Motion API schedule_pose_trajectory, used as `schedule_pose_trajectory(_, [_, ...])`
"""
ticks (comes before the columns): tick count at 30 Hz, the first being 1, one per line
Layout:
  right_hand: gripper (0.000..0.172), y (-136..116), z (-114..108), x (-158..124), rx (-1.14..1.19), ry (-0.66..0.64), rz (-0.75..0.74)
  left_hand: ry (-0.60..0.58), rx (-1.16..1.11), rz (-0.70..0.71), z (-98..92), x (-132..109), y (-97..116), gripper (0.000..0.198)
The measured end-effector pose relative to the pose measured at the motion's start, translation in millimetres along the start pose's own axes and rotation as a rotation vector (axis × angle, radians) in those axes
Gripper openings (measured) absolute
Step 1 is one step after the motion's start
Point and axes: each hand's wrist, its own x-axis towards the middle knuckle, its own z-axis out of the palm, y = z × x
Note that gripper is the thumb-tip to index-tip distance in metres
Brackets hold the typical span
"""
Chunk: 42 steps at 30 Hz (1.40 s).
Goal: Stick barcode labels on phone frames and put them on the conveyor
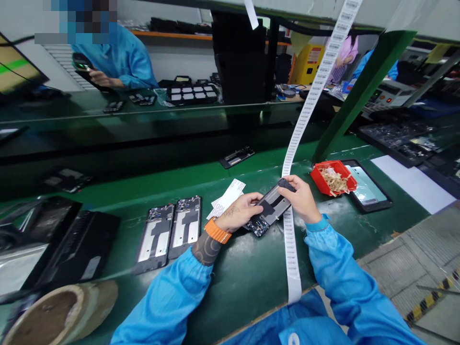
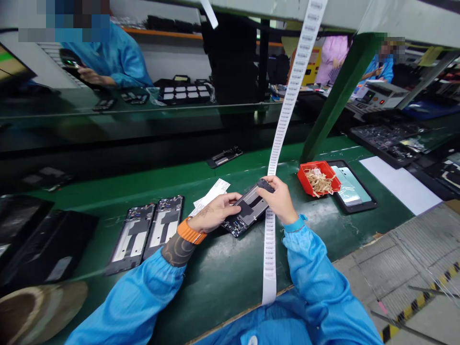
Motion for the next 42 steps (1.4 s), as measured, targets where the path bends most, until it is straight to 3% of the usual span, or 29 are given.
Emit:
schedule_pose_trajectory(2, [0.029,-1,-1,0,-0.005,0.029,-0.022,0.050,-0.018,0.008,-0.4,2,-2,0.020])
schedule_pose_trajectory(4, [0.027,-3,-1,-2,-0.029,0.128,-0.091,0.203,-0.113,0.020,1.4,4,-4,0.032])
schedule_pose_trajectory(6, [0.023,-6,2,-7,-0.074,0.302,-0.217,0.346,-0.302,0.003,6.9,6,-6,0.043])
schedule_pose_trajectory(8, [0.018,-8,10,-16,-0.111,0.427,-0.397,0.378,-0.547,-0.054,15.4,5,-4,0.048])
schedule_pose_trajectory(10, [0.016,-8,21,-25,-0.150,0.322,-0.610,0.311,-0.753,-0.064,24.4,1,3,0.056])
schedule_pose_trajectory(12, [0.018,-9,33,-34,-0.230,0.036,-0.796,0.247,-0.847,-0.004,30.4,-5,12,0.069])
schedule_pose_trajectory(15, [0.022,-10,44,-41,-0.389,-0.258,-0.893,0.207,-0.851,0.081,29.6,-11,24,0.083])
schedule_pose_trajectory(19, [0.025,-14,44,-41,-0.432,-0.343,-0.882,0.211,-0.870,0.103,16.6,-11,28,0.088])
schedule_pose_trajectory(26, [0.028,-17,28,-34,-0.397,-0.106,-0.833,0.206,-0.899,0.129,6.8,-8,27,0.078])
schedule_pose_trajectory(31, [0.039,-8,39,-35,-0.591,-0.301,-0.822,0.341,-0.856,0.122,12.6,-7,24,0.072])
schedule_pose_trajectory(33, [0.037,-6,43,-37,-0.613,-0.305,-0.831,0.378,-0.841,0.113,14.2,-5,22,0.071])
schedule_pose_trajectory(35, [0.033,-6,42,-37,-0.526,-0.201,-0.826,0.382,-0.826,0.128,13.1,-2,19,0.067])
schedule_pose_trajectory(37, [0.026,-7,36,-36,-0.400,0.025,-0.728,0.421,-0.782,0.129,8.1,2,15,0.055])
schedule_pose_trajectory(40, [0.021,-9,20,-26,-0.167,0.402,-0.395,0.539,-0.571,0.045,-5.8,6,7,0.040])
schedule_pose_trajectory(42, [0.027,-8,10,-15,0.051,0.459,-0.195,0.512,-0.348,0.026,-16.5,7,4,0.044])
